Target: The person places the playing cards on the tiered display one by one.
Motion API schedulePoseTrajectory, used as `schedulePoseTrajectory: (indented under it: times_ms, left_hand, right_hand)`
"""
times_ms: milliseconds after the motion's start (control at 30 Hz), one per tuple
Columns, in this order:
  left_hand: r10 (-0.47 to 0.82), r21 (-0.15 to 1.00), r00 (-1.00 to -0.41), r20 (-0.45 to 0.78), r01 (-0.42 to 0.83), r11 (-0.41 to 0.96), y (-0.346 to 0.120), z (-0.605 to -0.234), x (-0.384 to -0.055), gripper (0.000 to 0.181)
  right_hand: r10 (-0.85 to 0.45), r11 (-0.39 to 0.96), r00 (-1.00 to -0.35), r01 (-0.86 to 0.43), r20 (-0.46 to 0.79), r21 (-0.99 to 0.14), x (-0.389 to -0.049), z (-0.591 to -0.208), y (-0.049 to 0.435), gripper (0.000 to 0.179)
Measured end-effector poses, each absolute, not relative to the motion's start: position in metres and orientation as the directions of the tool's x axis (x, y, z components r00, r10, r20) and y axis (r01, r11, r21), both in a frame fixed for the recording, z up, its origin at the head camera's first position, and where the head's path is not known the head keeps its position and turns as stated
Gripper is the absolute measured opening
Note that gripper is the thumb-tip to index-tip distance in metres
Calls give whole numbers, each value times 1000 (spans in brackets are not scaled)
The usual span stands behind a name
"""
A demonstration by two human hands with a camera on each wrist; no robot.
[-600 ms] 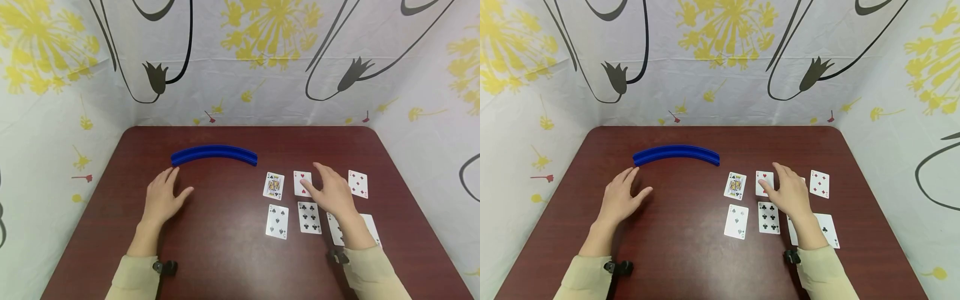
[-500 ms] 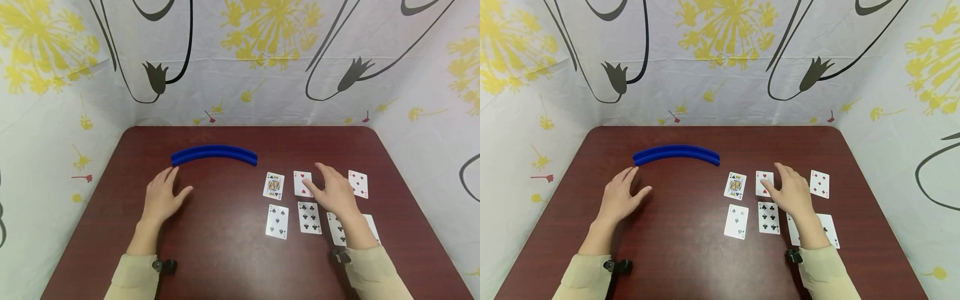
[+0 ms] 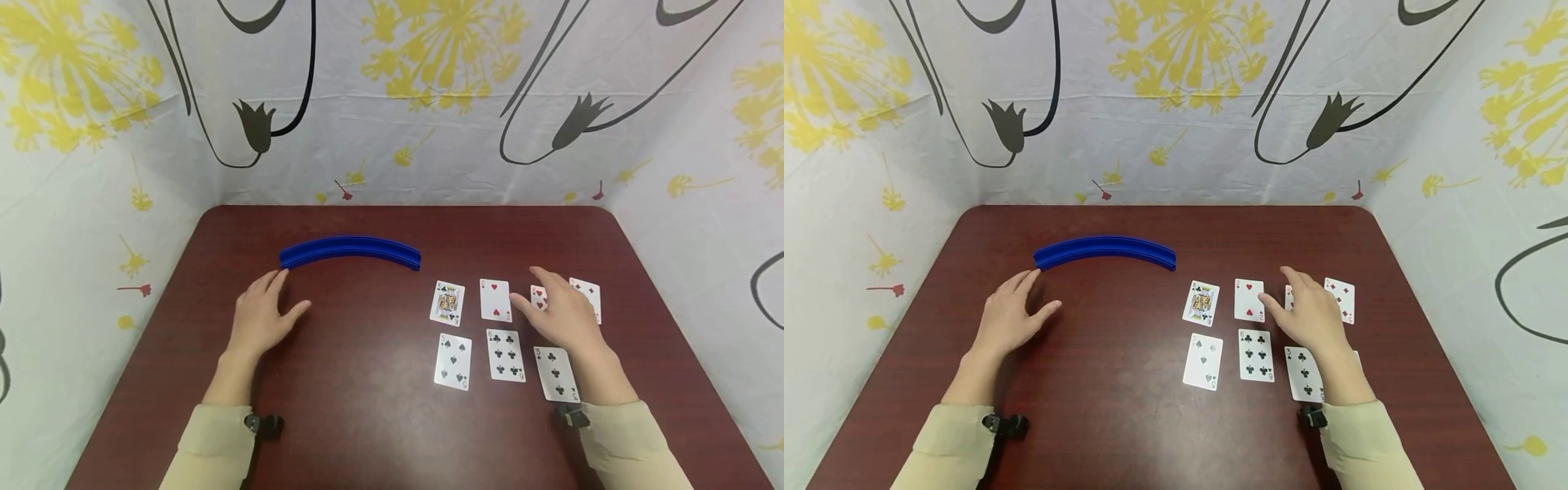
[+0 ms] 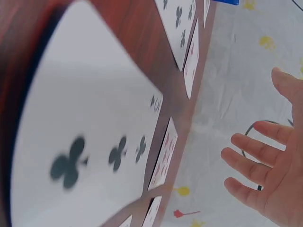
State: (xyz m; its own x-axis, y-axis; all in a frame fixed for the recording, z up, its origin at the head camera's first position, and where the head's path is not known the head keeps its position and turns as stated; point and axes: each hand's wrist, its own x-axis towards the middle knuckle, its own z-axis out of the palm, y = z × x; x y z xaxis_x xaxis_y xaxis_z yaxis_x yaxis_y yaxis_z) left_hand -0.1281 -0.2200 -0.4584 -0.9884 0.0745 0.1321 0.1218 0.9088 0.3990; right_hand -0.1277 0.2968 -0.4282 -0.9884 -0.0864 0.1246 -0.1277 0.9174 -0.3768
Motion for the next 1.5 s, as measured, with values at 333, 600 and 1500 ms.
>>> schedulePoseTrajectory:
  times_ms: [333, 600, 1500]
  left_hand:
    - [66, 399, -994, 88, 96, 912, -228, -459, -139, 79]
    - [51, 398, -997, 63, 72, 915, -233, -461, -145, 76]
    - [41, 518, -999, 1, 35, 855, -246, -465, -166, 74]
  right_hand:
    - [-105, 915, -992, -124, 71, -383, -124, -423, 316, 76]
    - [-121, 924, -992, -129, 44, -360, -126, -428, 332, 76]
    - [-120, 925, -993, -118, 17, -360, -146, -439, 379, 68]
